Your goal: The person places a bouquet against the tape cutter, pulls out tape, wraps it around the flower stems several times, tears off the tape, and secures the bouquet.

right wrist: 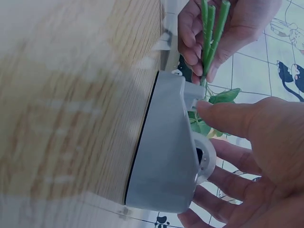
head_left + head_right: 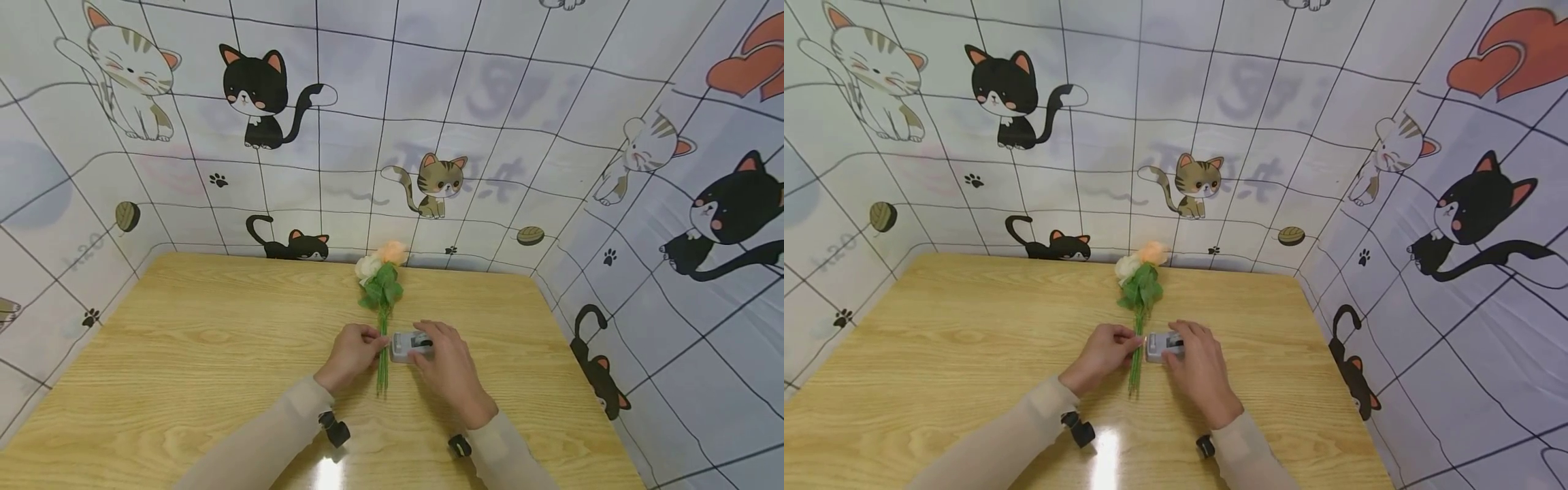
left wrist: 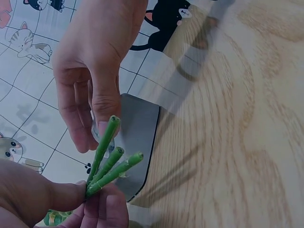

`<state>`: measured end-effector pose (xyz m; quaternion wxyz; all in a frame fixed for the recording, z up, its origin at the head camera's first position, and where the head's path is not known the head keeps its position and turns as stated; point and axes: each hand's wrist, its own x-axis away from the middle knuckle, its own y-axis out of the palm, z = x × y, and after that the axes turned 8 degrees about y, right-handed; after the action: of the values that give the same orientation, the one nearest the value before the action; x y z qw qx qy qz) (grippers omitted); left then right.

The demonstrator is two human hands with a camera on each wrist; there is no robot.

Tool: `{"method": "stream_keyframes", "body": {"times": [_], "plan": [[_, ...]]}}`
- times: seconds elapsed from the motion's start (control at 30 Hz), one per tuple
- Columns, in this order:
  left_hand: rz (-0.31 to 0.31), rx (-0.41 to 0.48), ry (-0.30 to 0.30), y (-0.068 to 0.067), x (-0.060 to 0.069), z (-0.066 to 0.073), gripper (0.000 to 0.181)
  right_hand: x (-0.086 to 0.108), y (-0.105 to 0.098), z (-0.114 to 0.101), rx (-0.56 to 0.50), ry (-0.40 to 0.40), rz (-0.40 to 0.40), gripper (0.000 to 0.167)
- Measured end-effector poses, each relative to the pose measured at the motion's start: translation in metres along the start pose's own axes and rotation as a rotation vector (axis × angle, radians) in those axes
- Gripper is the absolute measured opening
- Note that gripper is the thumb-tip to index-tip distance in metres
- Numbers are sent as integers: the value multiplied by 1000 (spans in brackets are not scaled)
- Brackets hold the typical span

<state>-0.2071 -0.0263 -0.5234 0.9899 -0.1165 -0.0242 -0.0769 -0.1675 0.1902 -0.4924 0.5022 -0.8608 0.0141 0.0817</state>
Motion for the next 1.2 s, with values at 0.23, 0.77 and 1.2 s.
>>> {"method": "stream_keyframes", "body": {"times": [0.23, 0.77, 1.2], "plan": [[-6, 48, 26, -6, 11, 11, 23, 7, -2, -11, -30, -27, 70, 49], [-13, 148, 49, -18, 41, 33, 23, 31, 7, -30, -479, 14, -168, 24], [-20, 204, 28, -21, 51, 40, 25, 36, 4, -34, -829, 157, -523, 33]]}}
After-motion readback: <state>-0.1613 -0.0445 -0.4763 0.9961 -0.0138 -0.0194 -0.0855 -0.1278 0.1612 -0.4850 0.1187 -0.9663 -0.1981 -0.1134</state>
